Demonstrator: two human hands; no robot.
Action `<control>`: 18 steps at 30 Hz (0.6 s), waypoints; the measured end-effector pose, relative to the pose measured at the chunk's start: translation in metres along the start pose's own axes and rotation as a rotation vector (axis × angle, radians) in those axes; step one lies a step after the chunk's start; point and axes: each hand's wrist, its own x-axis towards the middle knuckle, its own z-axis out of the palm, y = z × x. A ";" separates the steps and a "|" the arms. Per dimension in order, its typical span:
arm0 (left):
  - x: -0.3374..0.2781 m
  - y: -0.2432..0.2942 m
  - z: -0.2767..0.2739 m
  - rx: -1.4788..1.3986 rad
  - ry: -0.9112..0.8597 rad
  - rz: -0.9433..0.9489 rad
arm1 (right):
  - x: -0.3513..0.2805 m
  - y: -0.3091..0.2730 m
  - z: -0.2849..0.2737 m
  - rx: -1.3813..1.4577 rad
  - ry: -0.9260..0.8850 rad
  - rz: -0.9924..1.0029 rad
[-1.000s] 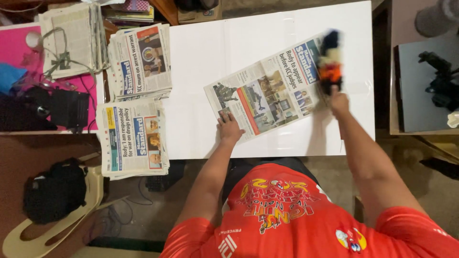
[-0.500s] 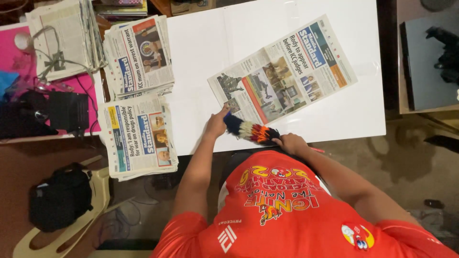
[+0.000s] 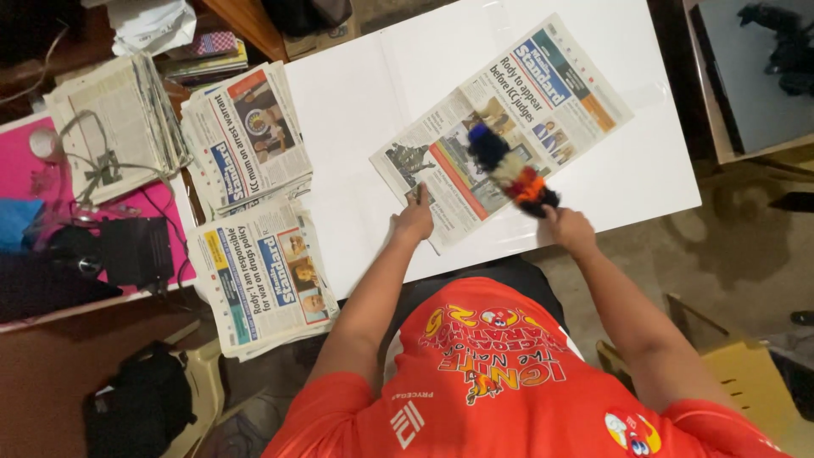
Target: Dusting and flipping through newspapers on a table using a feather duster.
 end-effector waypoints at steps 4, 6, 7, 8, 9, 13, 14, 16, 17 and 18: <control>-0.021 0.024 -0.008 0.092 -0.042 -0.021 | 0.030 0.026 -0.003 0.057 0.126 0.110; -0.009 0.025 0.013 0.187 -0.013 -0.029 | 0.059 0.046 0.010 0.276 0.266 0.253; -0.006 0.025 0.020 0.191 -0.013 -0.025 | 0.052 0.036 0.005 0.279 0.268 0.256; -0.002 0.025 0.027 0.222 0.011 -0.036 | 0.047 0.027 -0.001 0.272 0.260 0.243; 0.002 0.026 0.033 0.254 0.036 -0.047 | 0.041 0.017 -0.007 0.265 0.252 0.230; -0.008 0.037 0.022 0.251 0.031 -0.091 | 0.044 0.042 -0.025 0.022 0.036 0.051; -0.013 0.040 0.014 0.225 0.026 -0.093 | 0.060 0.063 -0.031 0.061 0.085 0.117; -0.018 0.042 0.006 0.196 0.020 -0.105 | 0.093 0.099 -0.042 0.099 0.127 0.175; -0.018 0.041 0.007 0.184 0.004 -0.105 | 0.111 0.114 -0.047 0.154 0.197 0.255; -0.018 0.042 0.006 0.173 -0.010 -0.100 | 0.128 0.131 -0.054 0.209 0.270 0.337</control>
